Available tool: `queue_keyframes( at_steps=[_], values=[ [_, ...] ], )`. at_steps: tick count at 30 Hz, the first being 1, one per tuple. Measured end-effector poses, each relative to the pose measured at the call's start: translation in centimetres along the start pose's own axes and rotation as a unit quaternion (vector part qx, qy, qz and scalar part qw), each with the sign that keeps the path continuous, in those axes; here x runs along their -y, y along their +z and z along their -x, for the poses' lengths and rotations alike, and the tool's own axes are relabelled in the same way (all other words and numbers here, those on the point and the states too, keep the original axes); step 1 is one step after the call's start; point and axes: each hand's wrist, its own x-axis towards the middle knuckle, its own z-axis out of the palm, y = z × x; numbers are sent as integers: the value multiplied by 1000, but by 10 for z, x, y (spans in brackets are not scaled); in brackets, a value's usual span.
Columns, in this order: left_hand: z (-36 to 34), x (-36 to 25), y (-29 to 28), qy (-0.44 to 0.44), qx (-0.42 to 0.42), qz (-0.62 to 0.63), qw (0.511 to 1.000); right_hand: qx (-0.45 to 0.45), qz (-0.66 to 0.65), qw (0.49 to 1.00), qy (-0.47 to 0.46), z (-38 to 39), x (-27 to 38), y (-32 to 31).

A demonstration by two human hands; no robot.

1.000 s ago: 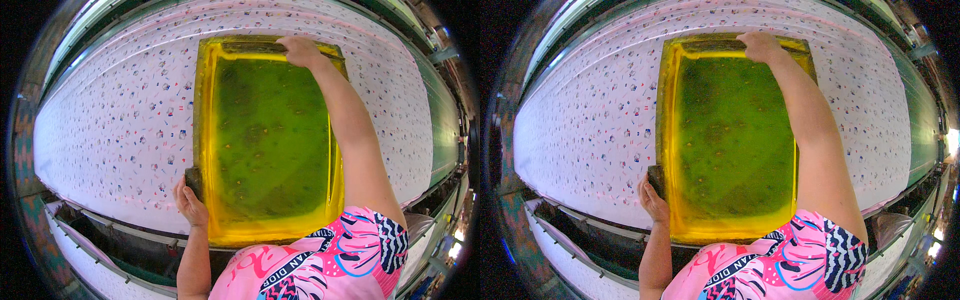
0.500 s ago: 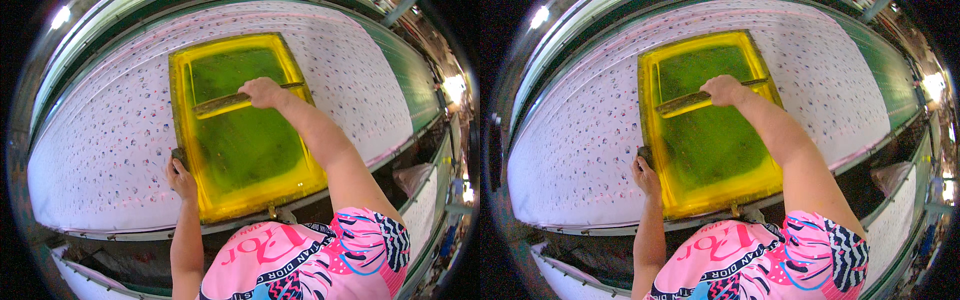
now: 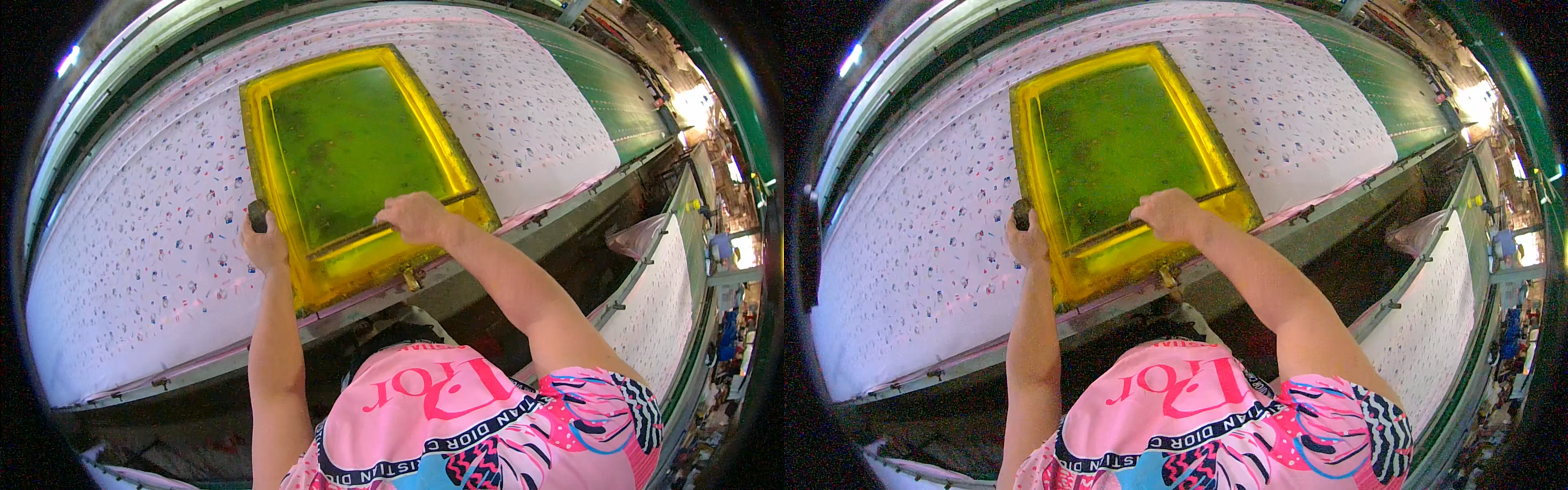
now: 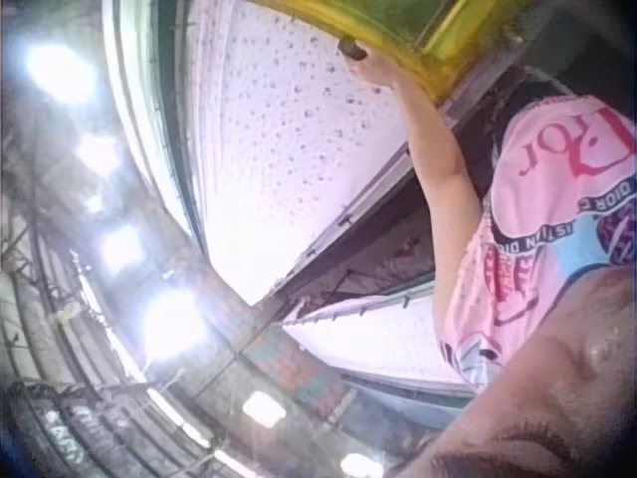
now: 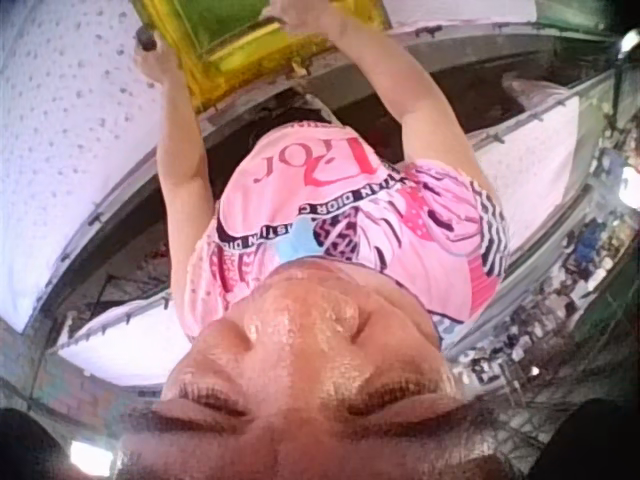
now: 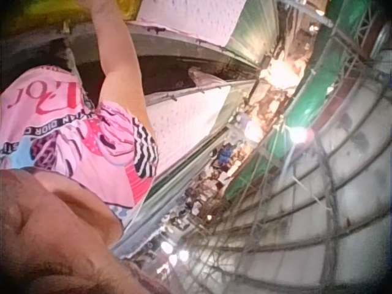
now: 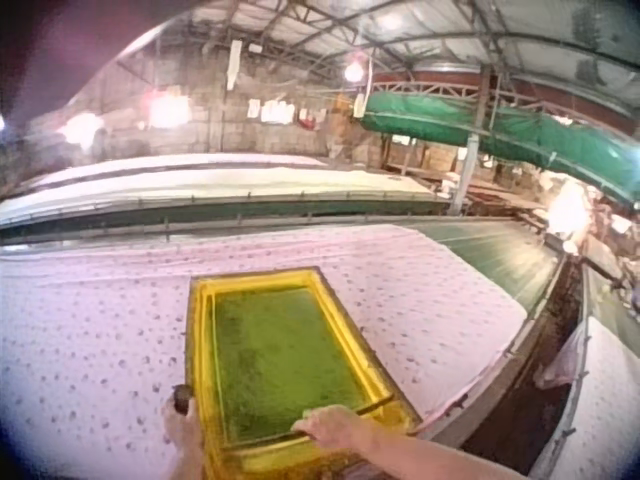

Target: The person uses a yellow squeegee to press a screen printing frame onto a long piece of patterned fabric laid out on a conveyor table. They repeatedly lift and reposition the frame along the fabric, applying pressure to transfer the print.

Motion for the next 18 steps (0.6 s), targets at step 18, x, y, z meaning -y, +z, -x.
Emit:
queue_keyframes(
  at_steps=[18],
  values=[
    [-14, 24, 5, -1, -40, -142, 989, -82, -150, 977, -126, 82, -15, 30]
  ],
)
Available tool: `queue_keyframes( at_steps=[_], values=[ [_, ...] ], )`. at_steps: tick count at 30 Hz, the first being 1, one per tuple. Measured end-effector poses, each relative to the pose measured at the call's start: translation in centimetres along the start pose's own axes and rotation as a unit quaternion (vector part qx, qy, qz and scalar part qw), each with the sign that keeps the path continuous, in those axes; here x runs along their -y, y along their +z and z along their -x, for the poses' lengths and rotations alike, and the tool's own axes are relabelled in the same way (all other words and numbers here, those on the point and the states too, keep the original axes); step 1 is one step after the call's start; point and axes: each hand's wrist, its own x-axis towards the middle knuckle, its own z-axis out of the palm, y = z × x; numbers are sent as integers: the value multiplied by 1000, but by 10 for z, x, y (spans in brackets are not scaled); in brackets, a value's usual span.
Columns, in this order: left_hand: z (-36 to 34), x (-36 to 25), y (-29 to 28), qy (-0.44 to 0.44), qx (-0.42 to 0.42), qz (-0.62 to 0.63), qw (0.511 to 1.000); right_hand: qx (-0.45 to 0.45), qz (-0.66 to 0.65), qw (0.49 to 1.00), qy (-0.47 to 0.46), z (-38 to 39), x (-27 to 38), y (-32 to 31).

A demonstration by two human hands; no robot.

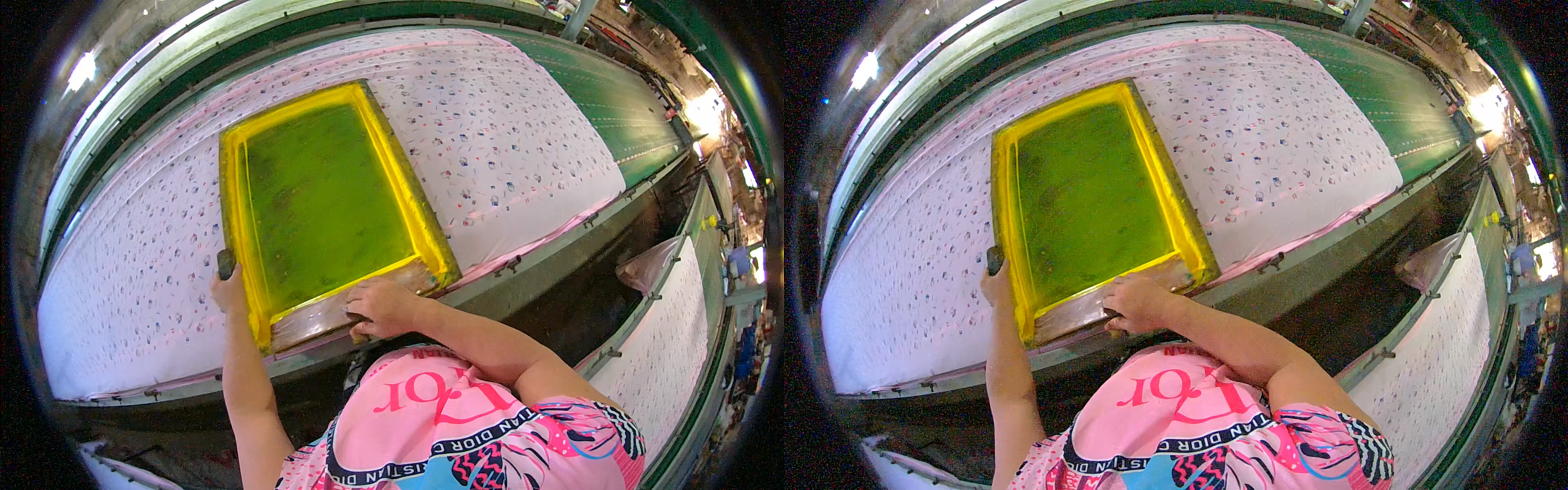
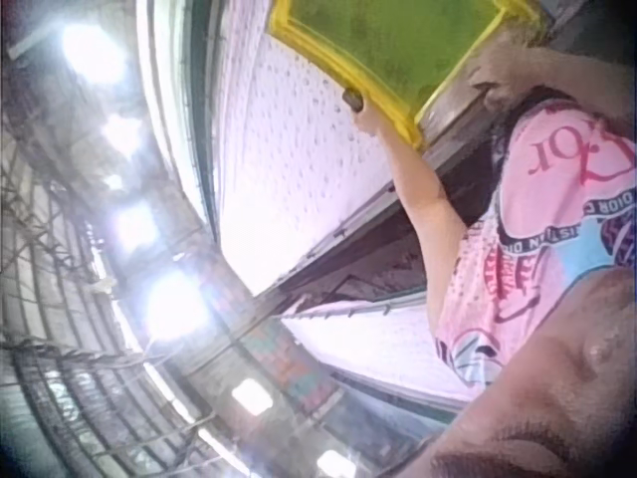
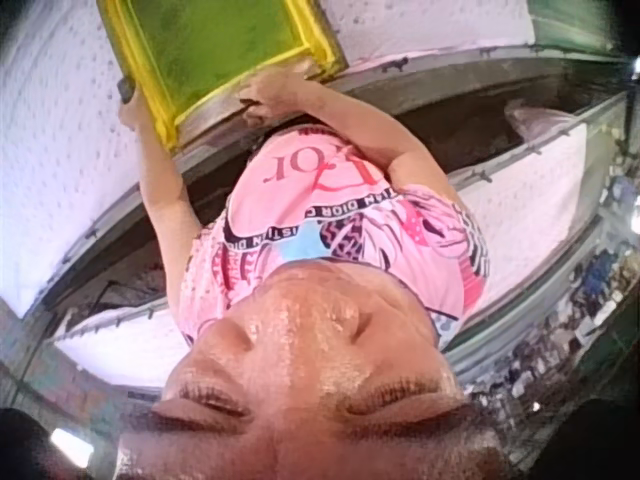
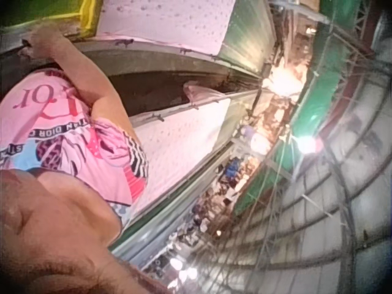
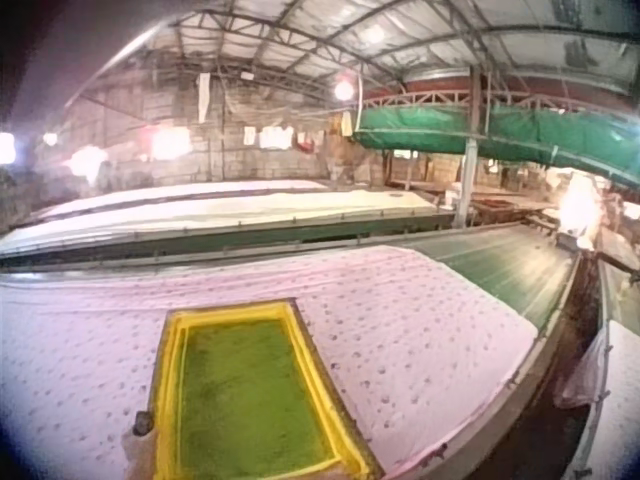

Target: The person uses a yellow squeegee to press a screen printing frame onto a long piece of patterned fabric laid out on a conveyor table. They repeatedly lift and reposition the frame along the fabric, applying pressure to transfer the print.

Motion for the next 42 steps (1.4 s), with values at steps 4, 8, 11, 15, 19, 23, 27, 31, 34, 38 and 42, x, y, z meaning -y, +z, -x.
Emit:
queue_keyframes(
  at_steps=[4, 8, 11, 15, 19, 23, 27, 31, 34, 38, 42],
  values=[
    [-2, -2, 5, -20, 34, 29, 999, -180, -50, 978, 93, 41, -57, -32],
    [-9, 13, 3, -16, 44, 59, 997, -269, -4, 935, 232, 72, -126, -55],
    [-5, -9, -1, -28, 65, 84, 994, -206, -42, 914, 346, 80, -157, -60],
    [-3, -17, -7, -46, 79, 105, 990, -203, -100, 888, 401, 69, -173, -46],
    [2, -10, -4, -54, 76, 123, 988, -188, -87, 879, 430, 59, -178, -51],
    [4, 6, 1, -69, 86, 157, 981, -200, -71, 872, 440, 57, -182, -46],
    [2, -7, 0, -61, 96, 188, 976, -215, -56, 869, 442, 56, -182, -46],
    [0, -20, -10, -90, 95, 173, 976, -254, -74, 867, 423, 53, -175, -57],
    [-4, -4, -15, -108, 77, 188, 973, -296, -66, 880, 366, 50, -171, -70],
    [3, -51, -18, -144, 148, 309, 928, -299, -76, 872, 380, 62, -184, -103],
    [24, -113, -2, -167, 144, 312, 924, -319, -71, 865, 382, 103, -231, -142]
  ],
)
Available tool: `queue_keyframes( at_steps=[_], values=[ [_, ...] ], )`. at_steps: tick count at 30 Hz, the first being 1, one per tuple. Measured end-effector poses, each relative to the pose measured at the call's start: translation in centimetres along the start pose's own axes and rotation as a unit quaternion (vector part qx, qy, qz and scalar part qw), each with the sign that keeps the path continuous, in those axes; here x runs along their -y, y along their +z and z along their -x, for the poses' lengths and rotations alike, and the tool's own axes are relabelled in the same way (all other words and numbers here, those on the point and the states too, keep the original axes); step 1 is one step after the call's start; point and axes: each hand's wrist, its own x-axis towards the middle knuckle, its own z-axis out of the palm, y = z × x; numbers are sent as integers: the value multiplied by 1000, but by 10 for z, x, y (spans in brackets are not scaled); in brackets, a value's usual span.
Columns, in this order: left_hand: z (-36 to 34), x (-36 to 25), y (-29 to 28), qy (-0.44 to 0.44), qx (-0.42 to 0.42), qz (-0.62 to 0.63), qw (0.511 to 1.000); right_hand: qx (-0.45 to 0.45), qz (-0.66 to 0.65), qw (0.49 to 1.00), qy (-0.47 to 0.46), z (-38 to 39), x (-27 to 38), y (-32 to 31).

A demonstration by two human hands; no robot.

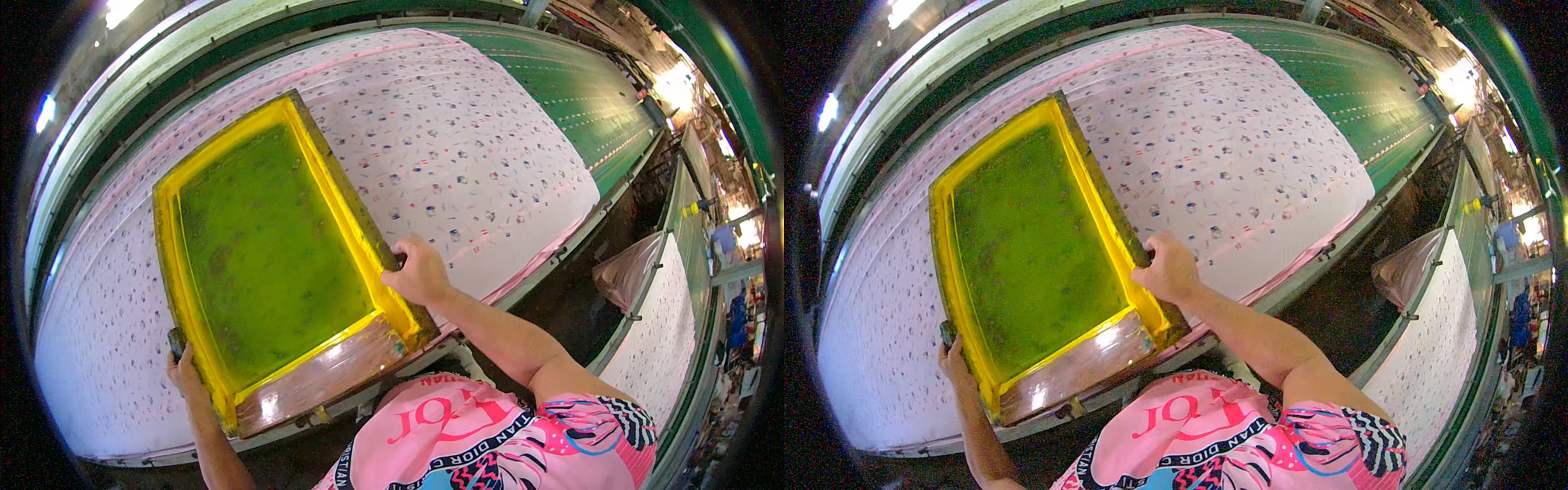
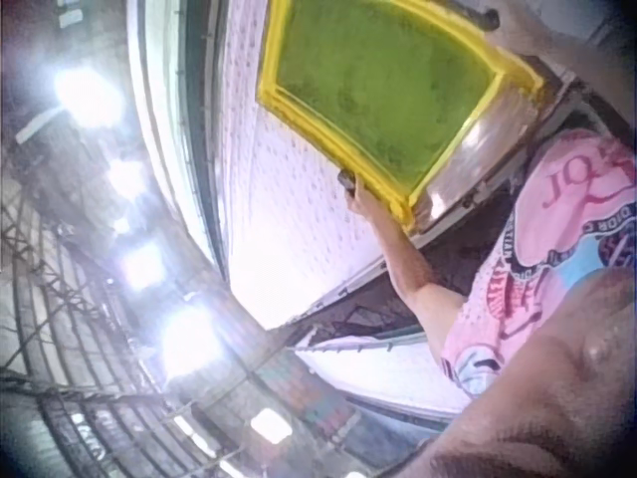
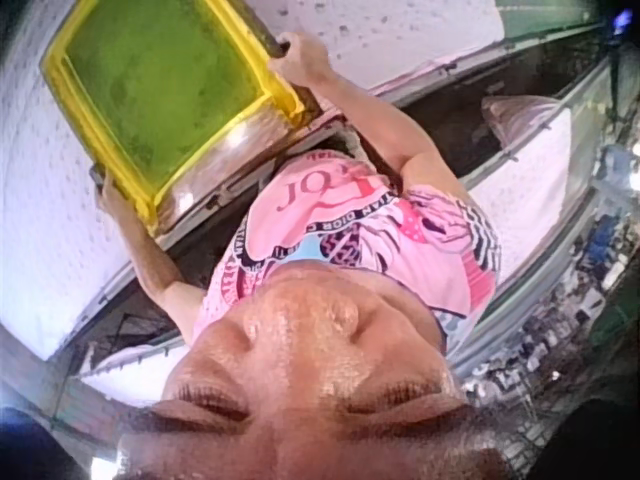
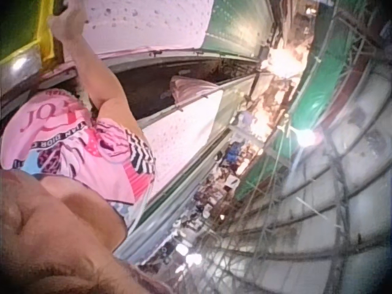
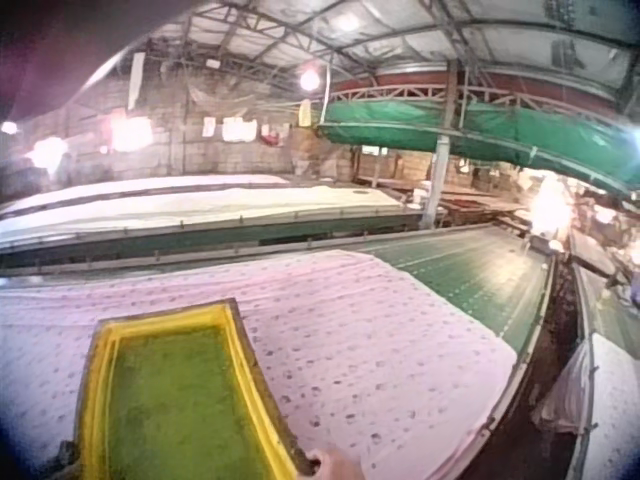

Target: The person uses a yellow squeegee to press a screen printing frame onto a long piece of patterned fabric laid out on a conveyor table. They repeatedly lift and reposition the frame along the fabric, applying pressure to transfer the print.

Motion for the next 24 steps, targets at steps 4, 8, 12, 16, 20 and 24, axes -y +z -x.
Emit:
queue_keyframes(
  at_steps=[4, 8, 12, 16, 20, 24],
  values=[
    [44, -32, 90, 28, 9, 24, 999, -56, 18, 997, -40, -40, -69, -59],
    [101, -59, 199, 25, 16, 44, 999, -22, 21, 1000, 6, -79, -146, -137],
    [158, -71, 303, 42, -8, 23, 999, 0, 50, 998, 43, -109, -236, -211],
    [222, -68, 401, 82, -2, 27, 996, -17, 60, 992, 107, -123, -324, -270],
    [275, -60, 483, 61, 7, 88, 994, 15, 64, 981, 182, -134, -389, -326],
    [316, -66, 543, 60, 4, 84, 995, -30, 72, 986, 146, -135, -457, -355]
  ],
)
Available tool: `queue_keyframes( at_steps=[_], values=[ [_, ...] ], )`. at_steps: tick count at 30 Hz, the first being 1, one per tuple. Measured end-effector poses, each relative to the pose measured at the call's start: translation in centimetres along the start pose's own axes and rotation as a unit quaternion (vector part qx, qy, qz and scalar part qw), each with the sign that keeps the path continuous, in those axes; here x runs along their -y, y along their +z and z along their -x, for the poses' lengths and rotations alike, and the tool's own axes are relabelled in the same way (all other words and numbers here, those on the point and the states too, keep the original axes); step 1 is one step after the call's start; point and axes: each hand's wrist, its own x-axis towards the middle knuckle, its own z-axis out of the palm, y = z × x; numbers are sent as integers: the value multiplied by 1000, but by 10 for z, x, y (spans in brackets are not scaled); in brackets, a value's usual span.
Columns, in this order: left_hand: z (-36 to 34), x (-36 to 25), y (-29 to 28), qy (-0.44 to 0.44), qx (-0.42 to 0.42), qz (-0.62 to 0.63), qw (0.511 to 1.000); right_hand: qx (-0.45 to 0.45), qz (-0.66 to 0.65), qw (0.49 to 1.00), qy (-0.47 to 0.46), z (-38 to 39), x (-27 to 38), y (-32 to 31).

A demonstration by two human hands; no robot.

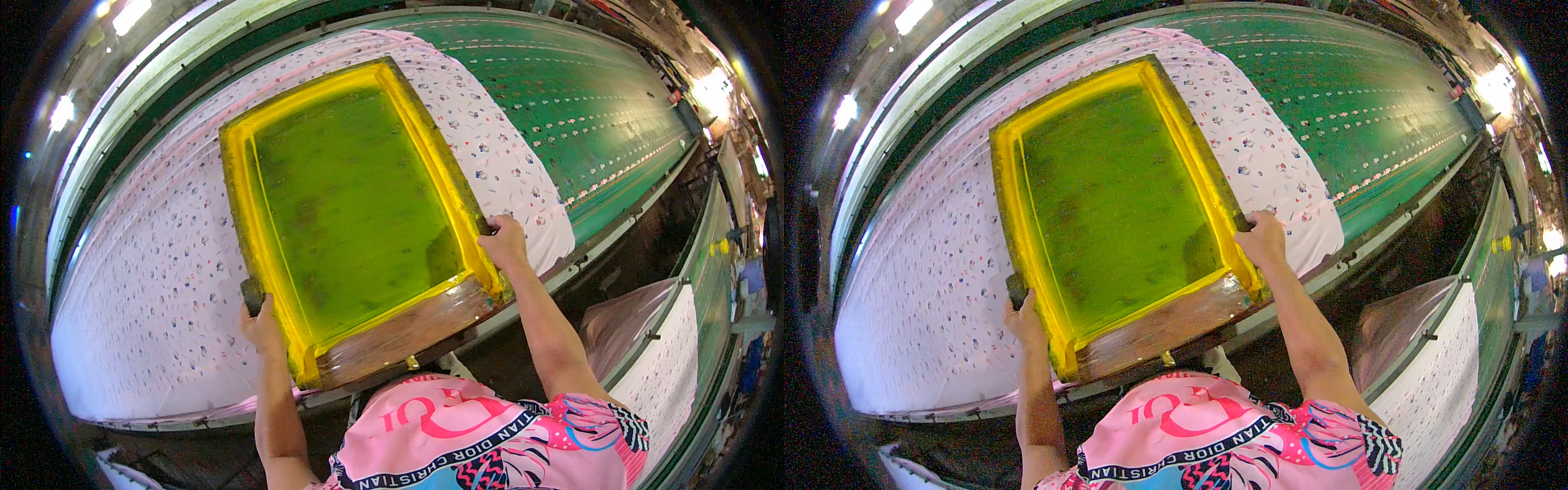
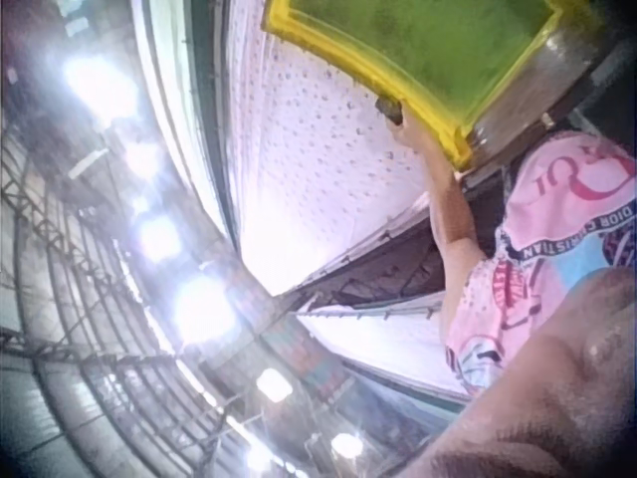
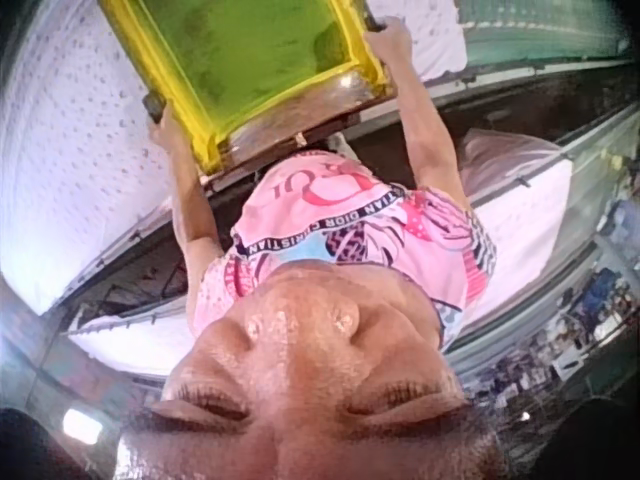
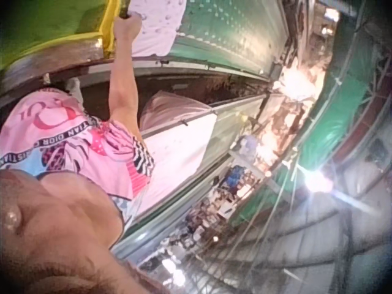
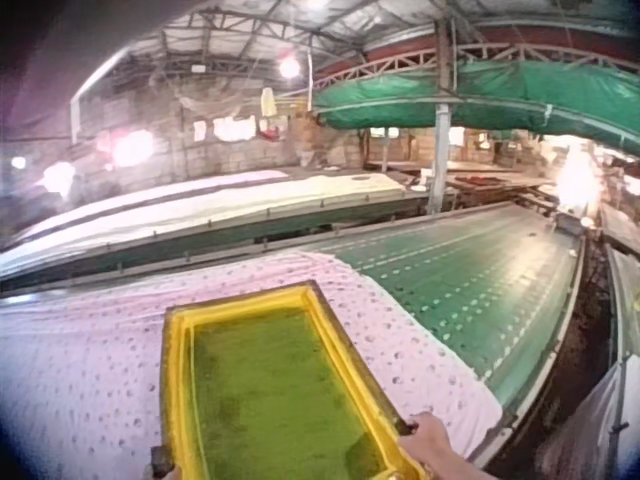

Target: The person uses a yellow squeegee to press a screen printing frame onto a long piece of patterned fabric laid out on a conveyor table. They repeatedly lift and reposition the frame along the fabric, applying pressure to transfer the print.

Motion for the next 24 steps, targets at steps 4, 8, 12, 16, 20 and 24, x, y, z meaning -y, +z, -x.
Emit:
queue_keyframes(
  at_steps=[4, 8, 12, 16, 20, 24],
  values=[
    [20, 11, 25, 27, 6, -26, 999, 25, -6, 1000, 11, -17, -25, -20],
    [32, 4, 48, 33, 2, -17, 999, 16, -3, 1000, 7, -27, -40, -29],
    [40, -6, 63, 36, -4, -87, 996, 1, 1, 1000, -16, -34, -65, -30],
    [44, -6, 70, 39, 10, -106, 994, 27, -26, 999, 30, -32, -68, -35],
    [43, 9, 71, 74, -1, -121, 990, -21, 88, 974, -210, 16, -31, -51],
    [44, 5, 74, 48, 14, -128, 991, 210, 64, 878, -425, 89, 22, -69]
  ],
)
